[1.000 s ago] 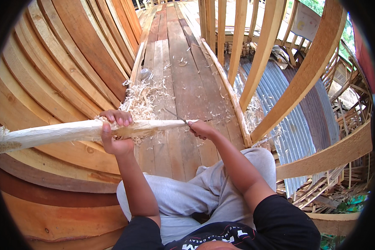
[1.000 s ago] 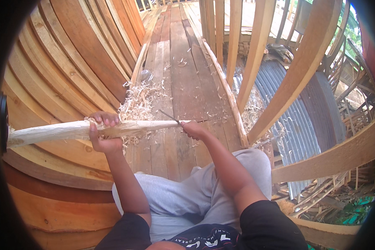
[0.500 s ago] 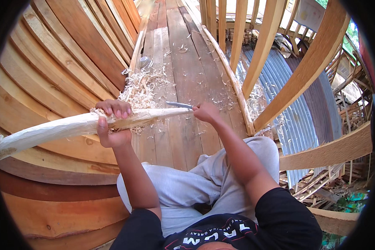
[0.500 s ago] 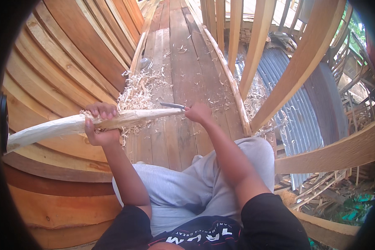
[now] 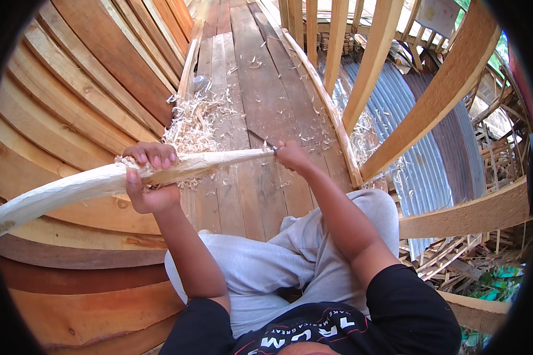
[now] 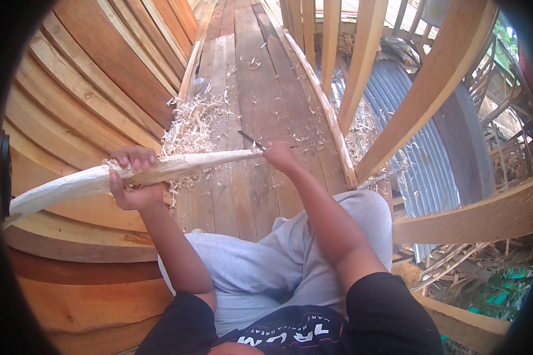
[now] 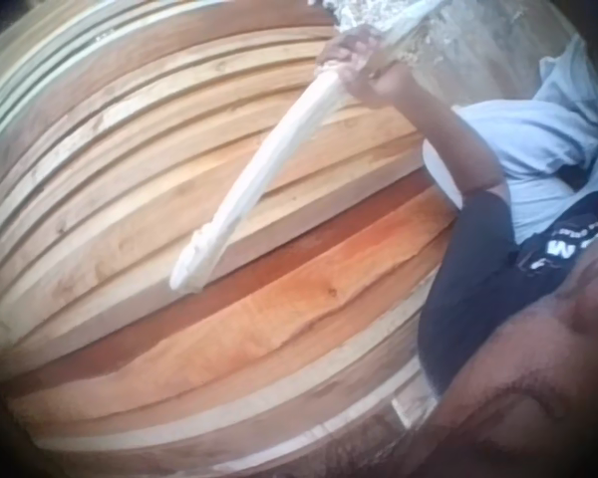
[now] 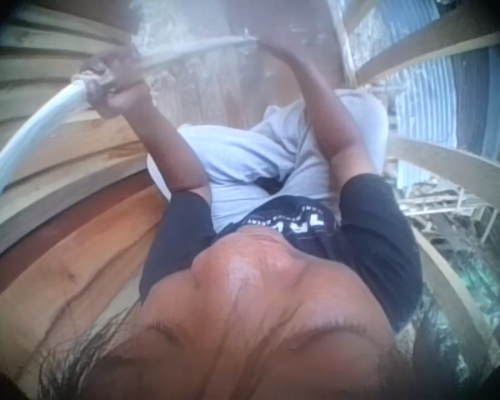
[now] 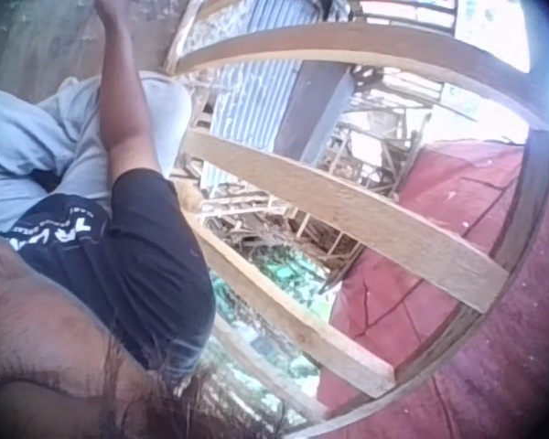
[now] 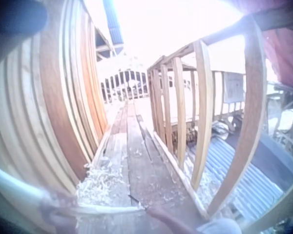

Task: The person sits on a wooden floor and uses a knife to carve a long piece of wood. They hold the wood with their left hand and repeatedly shave off thin strips with the knife in their right hand, creating wood shavings on the floor.

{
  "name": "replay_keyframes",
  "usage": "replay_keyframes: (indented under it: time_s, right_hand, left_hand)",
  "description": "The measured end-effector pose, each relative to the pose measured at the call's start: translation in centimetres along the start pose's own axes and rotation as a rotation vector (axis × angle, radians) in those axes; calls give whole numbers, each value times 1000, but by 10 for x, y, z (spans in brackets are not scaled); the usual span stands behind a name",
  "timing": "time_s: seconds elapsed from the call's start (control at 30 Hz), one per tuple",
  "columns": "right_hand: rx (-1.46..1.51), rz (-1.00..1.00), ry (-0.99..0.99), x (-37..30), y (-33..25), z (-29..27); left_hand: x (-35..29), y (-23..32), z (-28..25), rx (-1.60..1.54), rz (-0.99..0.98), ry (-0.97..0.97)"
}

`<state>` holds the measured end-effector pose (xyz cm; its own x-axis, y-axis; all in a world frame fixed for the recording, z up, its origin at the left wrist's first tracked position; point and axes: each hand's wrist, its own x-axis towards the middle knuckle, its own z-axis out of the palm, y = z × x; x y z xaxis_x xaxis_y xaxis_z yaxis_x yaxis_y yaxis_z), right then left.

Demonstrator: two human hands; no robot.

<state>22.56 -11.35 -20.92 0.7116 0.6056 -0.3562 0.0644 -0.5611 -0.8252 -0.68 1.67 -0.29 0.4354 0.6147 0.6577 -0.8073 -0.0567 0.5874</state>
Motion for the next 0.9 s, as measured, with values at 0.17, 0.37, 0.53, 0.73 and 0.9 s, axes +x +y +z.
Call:
replay_keyframes:
  time_s: [0.17, 0.37, 0.53, 0.73, 0.9]
  right_hand:
    - [136, 34, -110, -21, -20, 3]
    - [-99, -95, -38, -19, -26, 2]
    - [-274, -234, 44, -20, -19, 6]
    - [25, 81, -179, -21, -25, 5]
    - [346, 269, -390, -14, -21, 6]
  left_hand:
    - [0, 0, -5, 6, 6, 3]
    - [1, 0, -6, 17, 7, 9]
    - [1, -1, -4, 20, -3, 21]
    - [1, -1, -5, 23, -7, 27]
    - [1, -1, -7, 25, -6, 23]
